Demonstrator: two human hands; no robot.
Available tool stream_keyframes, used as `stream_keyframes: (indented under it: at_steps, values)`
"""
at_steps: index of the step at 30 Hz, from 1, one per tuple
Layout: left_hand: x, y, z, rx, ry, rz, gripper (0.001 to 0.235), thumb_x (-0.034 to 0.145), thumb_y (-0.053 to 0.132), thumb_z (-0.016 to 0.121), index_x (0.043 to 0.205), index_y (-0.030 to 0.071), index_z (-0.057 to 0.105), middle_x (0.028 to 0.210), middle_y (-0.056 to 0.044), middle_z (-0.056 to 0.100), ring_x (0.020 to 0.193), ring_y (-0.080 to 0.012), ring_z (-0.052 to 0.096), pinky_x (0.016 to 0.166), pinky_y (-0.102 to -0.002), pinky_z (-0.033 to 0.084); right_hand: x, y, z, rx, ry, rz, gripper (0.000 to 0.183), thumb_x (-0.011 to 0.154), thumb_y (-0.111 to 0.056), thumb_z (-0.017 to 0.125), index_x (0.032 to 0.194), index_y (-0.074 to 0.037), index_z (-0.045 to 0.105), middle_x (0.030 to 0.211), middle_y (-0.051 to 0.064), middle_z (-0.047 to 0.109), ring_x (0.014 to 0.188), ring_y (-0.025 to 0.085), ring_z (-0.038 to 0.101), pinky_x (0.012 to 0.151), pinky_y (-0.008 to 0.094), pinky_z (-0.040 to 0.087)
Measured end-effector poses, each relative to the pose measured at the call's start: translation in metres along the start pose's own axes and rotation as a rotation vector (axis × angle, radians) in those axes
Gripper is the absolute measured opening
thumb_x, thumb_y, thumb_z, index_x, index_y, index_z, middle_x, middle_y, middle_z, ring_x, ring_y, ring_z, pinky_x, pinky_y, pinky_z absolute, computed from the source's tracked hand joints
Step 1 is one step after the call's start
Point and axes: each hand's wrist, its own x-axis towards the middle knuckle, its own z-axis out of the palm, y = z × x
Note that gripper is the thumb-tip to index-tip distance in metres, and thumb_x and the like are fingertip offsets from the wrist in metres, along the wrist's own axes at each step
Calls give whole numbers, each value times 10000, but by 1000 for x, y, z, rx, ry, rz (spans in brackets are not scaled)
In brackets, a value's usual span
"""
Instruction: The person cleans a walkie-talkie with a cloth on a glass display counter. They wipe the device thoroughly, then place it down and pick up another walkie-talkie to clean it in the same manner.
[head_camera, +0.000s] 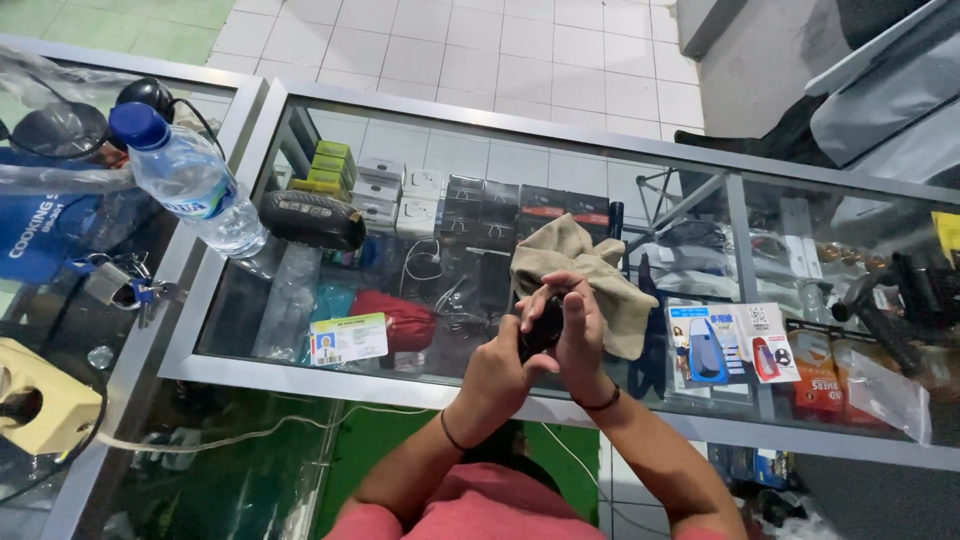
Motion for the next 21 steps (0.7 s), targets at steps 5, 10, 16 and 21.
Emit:
stream_keyframes:
  at_steps: [5,10,16,21]
  values:
    - [-1,-5,9,86,54,-28,863,797,830,463,1157,46,442,702,-212,676,666,-449,729,624,-519,604,-1,-4,6,-59,33,7,516,1070,-503,463,1200,-4,479,737,133,602,620,245,681,924,495,542]
    - [1,-4,9,104,18,-61,856,815,821,469,1215,72,370,830,-203,737,772,-456,743,716,-530,601,-2,-17,14,-133,50,27,533,1069,-543,433,1221,-33,463,789,111,609,674,217,690,979,473,521]
    - [10,12,-18,-305,-123,-67,985,691,933,539,1147,71,393,924,-317,706,934,-562,686,808,-580,549,4,-20,9,39,-90,134,632,1022,-603,473,1263,-19,487,841,154,624,753,249,709,998,494,519]
    - [14,3,-22,-745,-363,9,760,734,826,640,889,86,563,551,-81,611,431,-205,625,431,-298,505,8,-34,-7,347,-317,99,788,843,-326,812,1386,76,406,1261,411,543,1060,474,679,956,668,498]
